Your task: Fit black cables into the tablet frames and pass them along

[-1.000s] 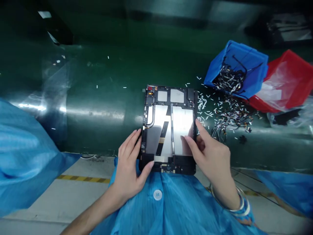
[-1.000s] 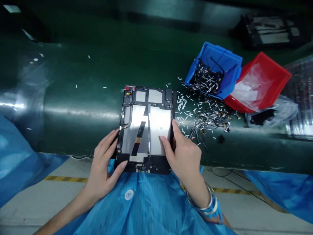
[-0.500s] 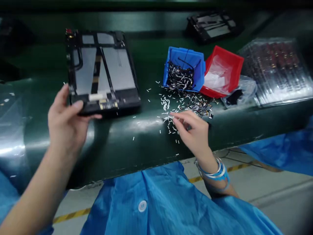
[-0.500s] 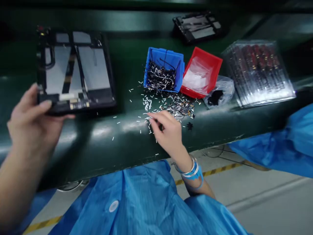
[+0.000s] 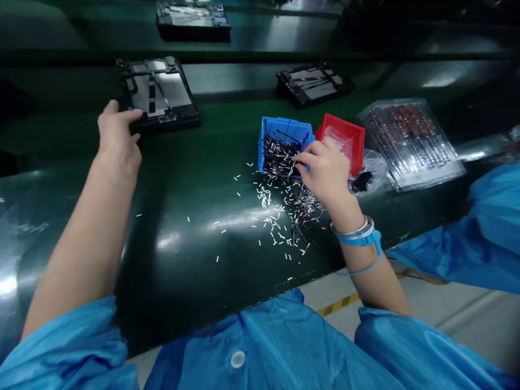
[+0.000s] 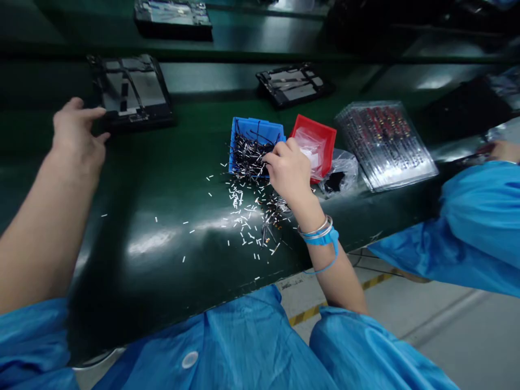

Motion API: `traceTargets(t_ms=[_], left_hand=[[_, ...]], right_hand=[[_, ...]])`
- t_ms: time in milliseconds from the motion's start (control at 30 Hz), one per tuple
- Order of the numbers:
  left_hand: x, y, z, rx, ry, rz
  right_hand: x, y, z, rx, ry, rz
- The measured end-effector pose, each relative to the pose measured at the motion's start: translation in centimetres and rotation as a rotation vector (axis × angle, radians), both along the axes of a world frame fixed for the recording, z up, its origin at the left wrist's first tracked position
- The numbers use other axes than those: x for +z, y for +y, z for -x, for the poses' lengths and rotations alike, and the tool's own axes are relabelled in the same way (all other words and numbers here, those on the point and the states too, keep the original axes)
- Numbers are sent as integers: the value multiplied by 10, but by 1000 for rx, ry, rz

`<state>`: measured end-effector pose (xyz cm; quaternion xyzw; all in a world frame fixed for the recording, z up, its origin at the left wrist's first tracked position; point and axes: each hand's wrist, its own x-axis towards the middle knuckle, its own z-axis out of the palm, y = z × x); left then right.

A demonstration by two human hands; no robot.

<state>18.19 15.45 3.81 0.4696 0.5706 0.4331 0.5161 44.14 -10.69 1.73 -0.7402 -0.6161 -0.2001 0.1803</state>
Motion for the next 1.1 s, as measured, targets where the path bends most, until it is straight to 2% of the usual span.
traceTargets(t_ms=[67, 133, 267, 367, 533, 667, 800, 867, 933, 1033, 1100], left_hand=[[-3, -11, -3, 13, 66, -90], [-10, -25, -4, -53, 89, -201], [-24, -59, -5, -267, -32, -446], [-25, -90, -8, -447, -159, -482], [-14, -128, -11, -674, -202, -399], [-9, -138, -11, -739, -186, -343], [-6, -146, -10, -764, -204, -246], [-4, -153, -11, -802, -252, -143], [-2, -161, -12, -897, -329, 34], [0, -174, -14, -1129, -401, 339], [0, -181, -15, -1226, -412, 440]], right_hand=[[3, 1, 0, 36, 15, 12], [9, -2, 1, 41, 67, -34], [22, -7, 4, -16, 266, -131], [20, -1, 4, -53, 402, -105], [17, 8, -1, -51, 313, -43], [33, 1, -2, -37, 228, 28], [48, -10, 10, -47, 241, -90], [49, -15, 28, 22, 228, -189], [45, -21, 49, 126, 144, -243], [33, -29, 77, 259, 15, -212], [26, -32, 87, 324, 0, -218]])
